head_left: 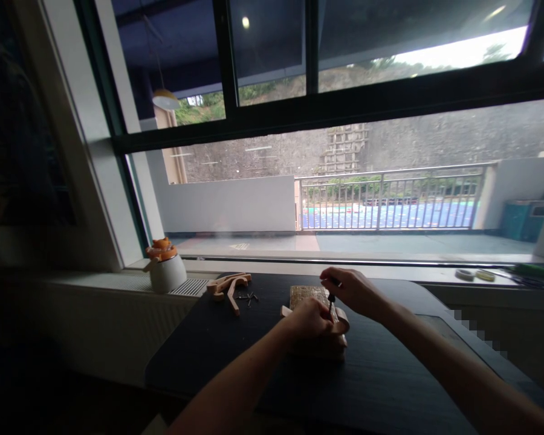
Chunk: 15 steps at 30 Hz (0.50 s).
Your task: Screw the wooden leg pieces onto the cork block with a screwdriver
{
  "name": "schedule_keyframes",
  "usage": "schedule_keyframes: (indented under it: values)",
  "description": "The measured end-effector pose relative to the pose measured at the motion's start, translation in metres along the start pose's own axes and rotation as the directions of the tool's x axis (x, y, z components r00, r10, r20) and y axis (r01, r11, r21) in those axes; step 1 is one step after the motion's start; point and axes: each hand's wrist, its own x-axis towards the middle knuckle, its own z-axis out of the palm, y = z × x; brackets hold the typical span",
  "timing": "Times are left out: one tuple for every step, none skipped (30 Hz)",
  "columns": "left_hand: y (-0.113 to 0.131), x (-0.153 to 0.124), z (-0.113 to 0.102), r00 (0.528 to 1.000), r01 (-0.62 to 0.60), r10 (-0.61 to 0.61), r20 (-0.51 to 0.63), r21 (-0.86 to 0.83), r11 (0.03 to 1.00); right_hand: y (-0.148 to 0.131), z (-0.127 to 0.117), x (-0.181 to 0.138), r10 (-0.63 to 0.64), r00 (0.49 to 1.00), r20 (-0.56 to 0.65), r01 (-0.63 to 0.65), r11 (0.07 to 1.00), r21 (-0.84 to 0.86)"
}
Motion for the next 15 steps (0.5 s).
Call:
schedule_keyframes:
  values:
    - [0.000, 0.000, 0.000, 1.000, 0.001, -0.001, -0.003, 0.002, 1.000, -0.001, 0.000, 0.001, 0.001, 1.000, 0.005, -0.001, 1.000, -0.026]
    - [0.001, 0.000, 0.000, 1.000, 0.002, -0.002, -0.005, 0.005, 1.000, -0.003, -0.001, 0.003, -0.001, 1.000, 0.013, 0.002, 0.999, -0.052]
    - [0.001, -0.001, 0.000, 1.000, 0.003, -0.003, -0.006, 0.007, 1.000, -0.006, -0.003, 0.005, -0.007, 1.000, 0.026, 0.009, 0.997, -0.077]
    - [0.001, -0.001, -0.001, 1.000, 0.004, -0.004, -0.006, 0.008, 1.000, -0.008, -0.006, 0.006, -0.017, 0.999, 0.043, 0.021, 0.995, -0.098]
    - [0.001, -0.001, -0.001, 1.000, 0.006, -0.006, -0.006, 0.009, 1.000, -0.011, -0.009, 0.008, -0.029, 0.998, 0.064, 0.037, 0.993, -0.114]
    - [0.001, -0.001, -0.001, 1.000, 0.009, -0.009, -0.004, 0.009, 1.000, -0.013, -0.013, 0.010, -0.045, 0.995, 0.089, 0.056, 0.991, -0.125]
    - [0.002, -0.001, -0.001, 1.000, 0.012, -0.012, -0.002, 0.007, 1.000, -0.015, -0.017, 0.011, -0.060, 0.991, 0.116, 0.075, 0.989, -0.130]
    - [0.002, -0.001, -0.001, 1.000, 0.015, -0.015, 0.002, 0.003, 1.000, -0.016, -0.020, 0.012, -0.073, 0.987, 0.144, 0.092, 0.987, -0.132]
    - [0.002, -0.001, -0.001, 1.000, 0.018, -0.018, 0.006, -0.003, 1.000, -0.016, -0.023, 0.013, -0.080, 0.982, 0.168, 0.103, 0.986, -0.133]
    - [0.002, -0.001, -0.001, 1.000, 0.020, -0.020, 0.012, -0.011, 1.000, -0.016, -0.025, 0.013, -0.083, 0.978, 0.189, 0.110, 0.985, -0.136]
    - [0.002, -0.001, -0.001, 1.000, 0.024, -0.023, 0.018, -0.020, 1.000, -0.015, -0.026, 0.013, -0.081, 0.975, 0.205, 0.112, 0.984, -0.142]
    - [0.002, -0.001, -0.001, 0.999, 0.029, -0.028, 0.025, -0.029, 0.999, -0.014, -0.027, 0.013, -0.076, 0.973, 0.216, 0.110, 0.983, -0.150]
    - [0.003, -0.002, -0.001, 0.999, 0.037, -0.035, 0.034, -0.036, 0.999, -0.014, -0.027, 0.012, -0.067, 0.972, 0.224, 0.105, 0.981, -0.162]
    - [0.003, -0.002, -0.002, 0.997, 0.049, -0.046, 0.055, -0.045, 0.998, -0.013, -0.026, 0.011, -0.058, 0.971, 0.231, 0.100, 0.979, -0.175]
    - [0.003, -0.003, -0.002, 0.995, 0.061, -0.057, 0.085, -0.053, 0.997, -0.013, -0.026, 0.011, -0.049, 0.969, 0.240, 0.096, 0.978, -0.188]
